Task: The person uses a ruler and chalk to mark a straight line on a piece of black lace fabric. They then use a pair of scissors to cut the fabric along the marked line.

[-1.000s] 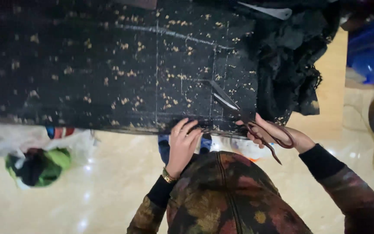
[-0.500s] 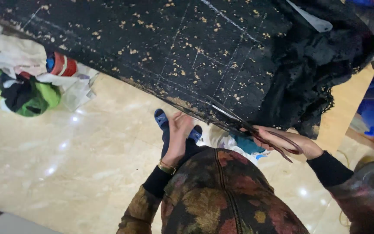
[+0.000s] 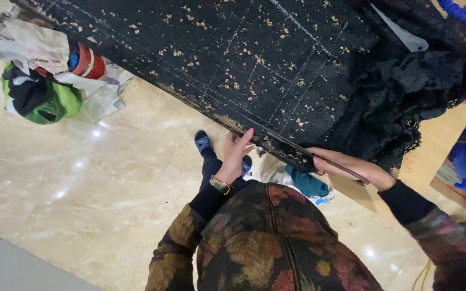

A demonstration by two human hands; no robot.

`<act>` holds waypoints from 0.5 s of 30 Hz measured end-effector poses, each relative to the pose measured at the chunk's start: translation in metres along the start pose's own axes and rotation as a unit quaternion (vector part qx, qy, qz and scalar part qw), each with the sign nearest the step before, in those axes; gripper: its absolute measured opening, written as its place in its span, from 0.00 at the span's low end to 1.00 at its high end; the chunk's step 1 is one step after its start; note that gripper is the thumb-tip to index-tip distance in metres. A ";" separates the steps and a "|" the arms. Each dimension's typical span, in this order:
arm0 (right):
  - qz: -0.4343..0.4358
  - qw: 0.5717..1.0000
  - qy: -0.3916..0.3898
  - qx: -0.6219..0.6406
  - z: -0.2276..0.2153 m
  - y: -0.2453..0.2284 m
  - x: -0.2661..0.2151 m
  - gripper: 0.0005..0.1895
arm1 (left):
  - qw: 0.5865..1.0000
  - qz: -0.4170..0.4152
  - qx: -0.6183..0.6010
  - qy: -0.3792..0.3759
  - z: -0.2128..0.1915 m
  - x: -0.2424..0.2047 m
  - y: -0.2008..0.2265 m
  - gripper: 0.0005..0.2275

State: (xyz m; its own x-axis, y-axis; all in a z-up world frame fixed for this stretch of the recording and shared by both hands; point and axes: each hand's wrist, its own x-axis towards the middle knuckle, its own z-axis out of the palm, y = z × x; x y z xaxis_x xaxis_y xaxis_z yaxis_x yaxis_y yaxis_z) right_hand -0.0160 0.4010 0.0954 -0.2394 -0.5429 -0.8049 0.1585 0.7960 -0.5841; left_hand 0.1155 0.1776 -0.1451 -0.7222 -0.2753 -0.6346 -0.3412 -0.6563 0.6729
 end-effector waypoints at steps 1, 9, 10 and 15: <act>0.000 1.000 -0.001 -0.002 0.001 -0.015 -0.004 0.40 | 1.000 0.001 -0.002 0.001 0.001 -0.001 0.002 0.34; 0.039 0.999 0.004 -0.036 0.006 -0.050 -0.010 0.41 | 1.000 -0.004 0.010 0.010 0.022 -0.027 0.038 0.34; 0.039 0.999 0.003 -0.037 0.002 -0.029 -0.006 0.41 | 1.000 -0.004 0.010 0.011 0.020 -0.024 0.033 0.34; -0.013 1.000 0.020 -0.012 0.004 0.011 0.023 0.27 | 1.000 0.009 0.010 0.007 0.013 -0.014 0.020 0.26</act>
State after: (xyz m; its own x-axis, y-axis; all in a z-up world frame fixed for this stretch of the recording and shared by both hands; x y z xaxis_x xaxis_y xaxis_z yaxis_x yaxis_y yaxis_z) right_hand -0.0159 0.3960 0.0704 -0.2807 -0.5529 -0.7845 0.1287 0.7883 -0.6017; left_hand 0.1105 0.1771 -0.1179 -0.7197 -0.2974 -0.6273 -0.3403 -0.6365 0.6922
